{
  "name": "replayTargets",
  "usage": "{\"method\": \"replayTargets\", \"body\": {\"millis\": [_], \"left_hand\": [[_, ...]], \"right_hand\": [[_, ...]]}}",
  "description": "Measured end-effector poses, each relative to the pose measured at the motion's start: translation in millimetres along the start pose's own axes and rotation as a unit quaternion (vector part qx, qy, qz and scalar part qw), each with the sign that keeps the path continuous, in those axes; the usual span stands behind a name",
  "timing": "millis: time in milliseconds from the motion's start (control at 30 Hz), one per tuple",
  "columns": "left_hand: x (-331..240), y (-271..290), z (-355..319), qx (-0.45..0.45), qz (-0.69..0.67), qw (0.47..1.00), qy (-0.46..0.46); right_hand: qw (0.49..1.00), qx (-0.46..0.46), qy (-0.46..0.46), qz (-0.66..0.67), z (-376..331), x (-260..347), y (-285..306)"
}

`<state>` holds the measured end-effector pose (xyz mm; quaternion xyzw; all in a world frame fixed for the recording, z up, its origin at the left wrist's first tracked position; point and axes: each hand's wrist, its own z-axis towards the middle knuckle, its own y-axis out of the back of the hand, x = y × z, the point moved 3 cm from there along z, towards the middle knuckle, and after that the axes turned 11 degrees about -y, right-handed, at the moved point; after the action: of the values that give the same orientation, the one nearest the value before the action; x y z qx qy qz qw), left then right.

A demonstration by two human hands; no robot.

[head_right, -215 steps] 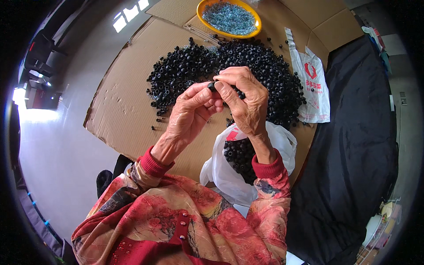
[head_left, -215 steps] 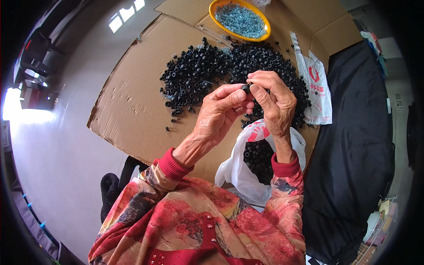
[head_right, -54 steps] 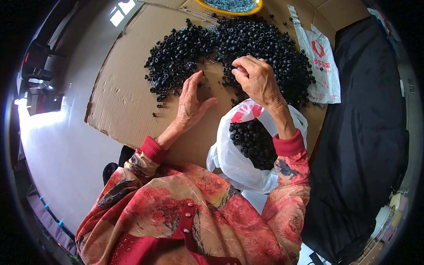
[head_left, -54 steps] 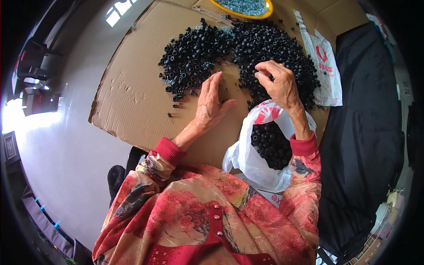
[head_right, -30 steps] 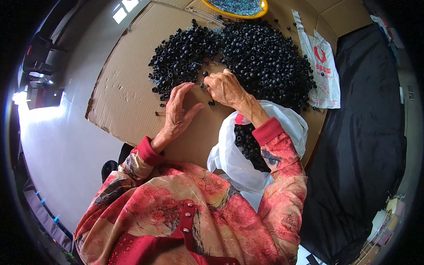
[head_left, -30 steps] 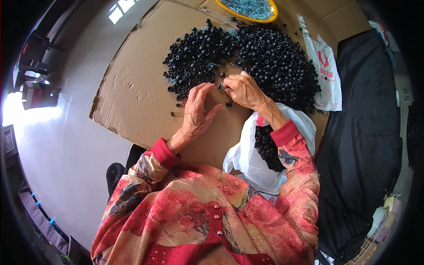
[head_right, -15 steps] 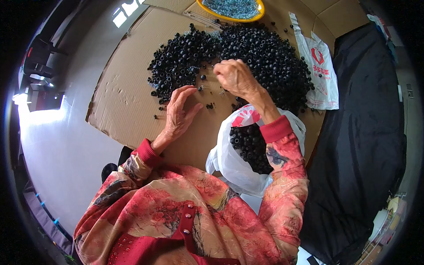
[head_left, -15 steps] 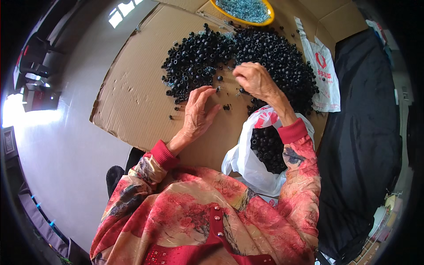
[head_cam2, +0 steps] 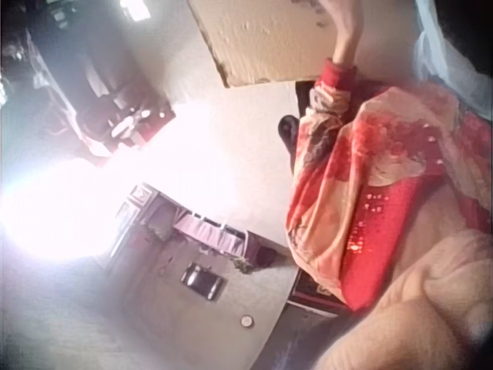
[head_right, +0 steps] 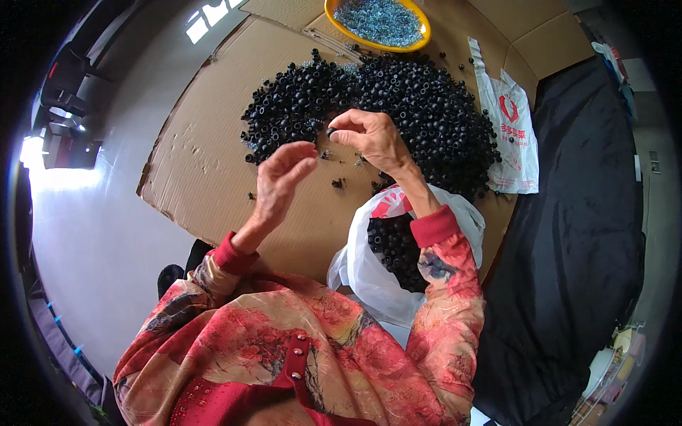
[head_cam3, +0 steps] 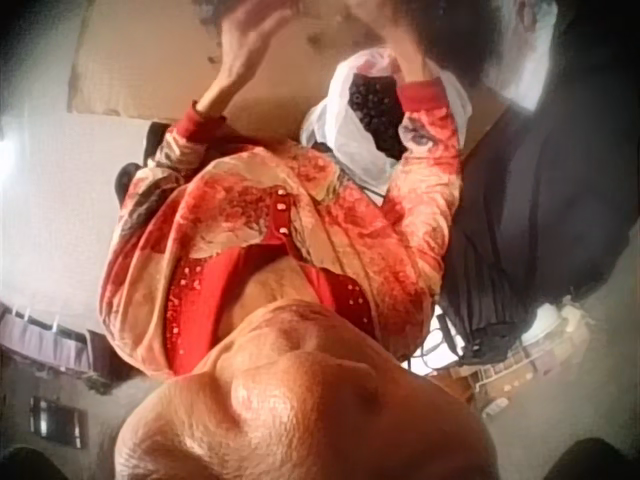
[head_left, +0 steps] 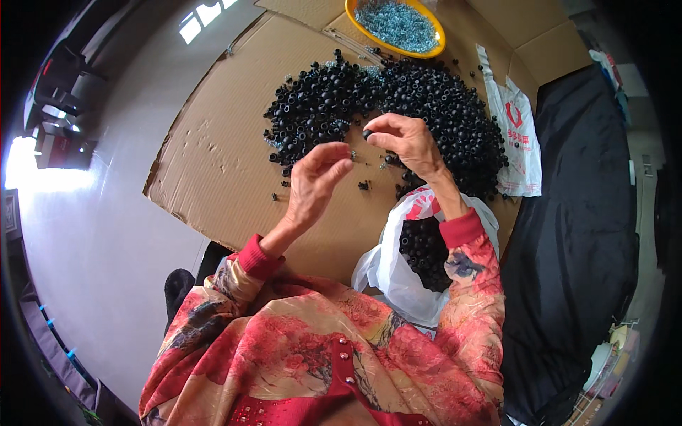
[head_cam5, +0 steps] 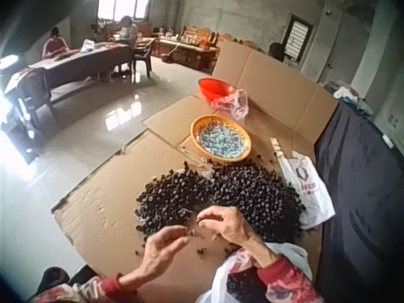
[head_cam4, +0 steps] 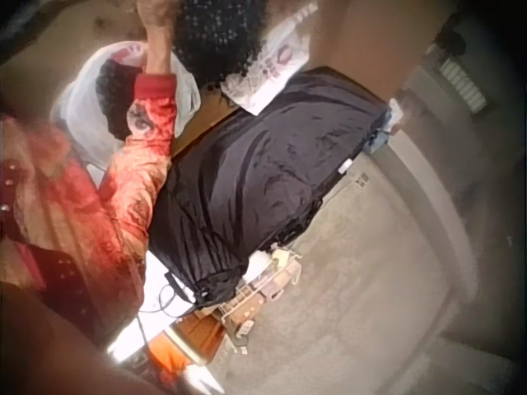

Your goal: The user is manually assembling small black plastic components by hand.

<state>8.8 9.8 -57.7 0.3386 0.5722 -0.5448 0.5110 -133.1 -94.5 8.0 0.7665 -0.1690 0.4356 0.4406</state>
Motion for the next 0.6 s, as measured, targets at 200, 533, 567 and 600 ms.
{"method": "replayTargets", "body": {"millis": [200,533,567,600], "left_hand": [[-38.3,-27.1,20.9,0.053,-0.356,0.921,0.149],[-41.1,-47.1,23.2,0.067,-0.431,0.884,0.172],[-41.3,-47.1,23.1,0.066,-0.429,0.884,0.172],[-41.5,-46.7,23.3,0.065,-0.422,0.889,0.169]], "right_hand": [[0.983,0.001,0.048,0.177,-25.2,27.3,10.0],[0.973,-0.135,0.187,-0.026,-47.7,55.9,19.2],[0.973,-0.134,0.187,-0.024,-46.9,56.5,20.1],[0.960,-0.151,0.224,-0.070,-46.5,58.8,20.8]]}}
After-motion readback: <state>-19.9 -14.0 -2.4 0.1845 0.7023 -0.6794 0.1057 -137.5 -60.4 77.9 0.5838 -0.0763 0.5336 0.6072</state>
